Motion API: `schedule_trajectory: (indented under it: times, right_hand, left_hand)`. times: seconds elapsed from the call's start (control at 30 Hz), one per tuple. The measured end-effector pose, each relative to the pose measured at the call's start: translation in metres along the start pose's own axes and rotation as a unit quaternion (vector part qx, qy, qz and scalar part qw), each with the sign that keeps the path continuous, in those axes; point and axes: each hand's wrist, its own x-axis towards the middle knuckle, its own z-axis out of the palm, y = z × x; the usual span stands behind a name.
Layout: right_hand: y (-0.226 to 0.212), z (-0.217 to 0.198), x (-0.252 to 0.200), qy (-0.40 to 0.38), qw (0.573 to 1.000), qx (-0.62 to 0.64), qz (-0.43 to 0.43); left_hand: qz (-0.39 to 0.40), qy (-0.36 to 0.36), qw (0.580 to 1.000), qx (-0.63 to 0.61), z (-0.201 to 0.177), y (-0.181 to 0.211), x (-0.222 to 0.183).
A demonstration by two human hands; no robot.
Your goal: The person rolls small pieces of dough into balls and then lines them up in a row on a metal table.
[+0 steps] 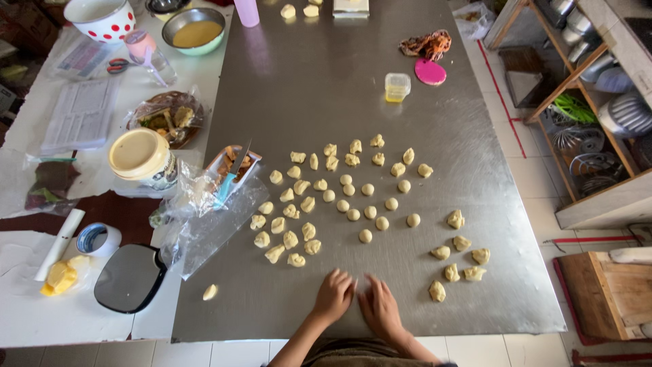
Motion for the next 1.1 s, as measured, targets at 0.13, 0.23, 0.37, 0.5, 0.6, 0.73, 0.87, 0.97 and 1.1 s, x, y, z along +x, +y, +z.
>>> schedule_trajectory:
  times: [0.13,0.23,0.37,0.5,0.6,0.73,0.87,0.97,1.1]
  right_hand:
    - [0.047,-0.046,-0.010,0.002,0.958,-0.217,-0.187]
    - [0.030,-0.047,0.030,0.059,0.982,-0.167,-0.062]
    - [-0.010,-0.010,0.060,0.087,0.995,-0.027,0.051]
    - [0.003,-0.028,0.000,0.026,0.999,-0.006,0.020]
    - [0.014,-0.052,0.000,-0.009,0.998,-0.065,-0.002]
    - [0.004,-0.029,0.058,0.122,0.982,-0.123,-0.072]
    - [0.000,0.005,0.017,0.025,1.000,-0.008,0.001]
    - [0.036,-0.036,-0.004,-0.029,0.977,-0.191,-0.089]
    - [0.030,-0.046,0.045,0.118,0.976,-0.175,-0.043]
  left_hand:
    - [-0.138,-0.221,0.965,-0.041,-0.029,-0.034,-0.010]
    - [-0.115,-0.144,0.983,0.026,-0.021,-0.039,0.021]
    - [-0.123,-0.010,0.992,-0.002,0.004,-0.001,0.050]
    - [-0.116,-0.054,0.992,-0.020,-0.018,0.014,-0.006]
    - [-0.237,-0.244,0.940,0.034,-0.028,-0.023,-0.009]
    - [-0.133,0.016,0.989,0.066,0.000,-0.029,0.040]
    - [-0.157,-0.029,0.986,-0.046,0.005,0.013,0.012]
    - [-0.162,-0.111,0.980,-0.029,-0.014,-0.006,-0.022]
    - [-0.171,-0.088,0.980,0.049,-0.013,-0.045,0.010]
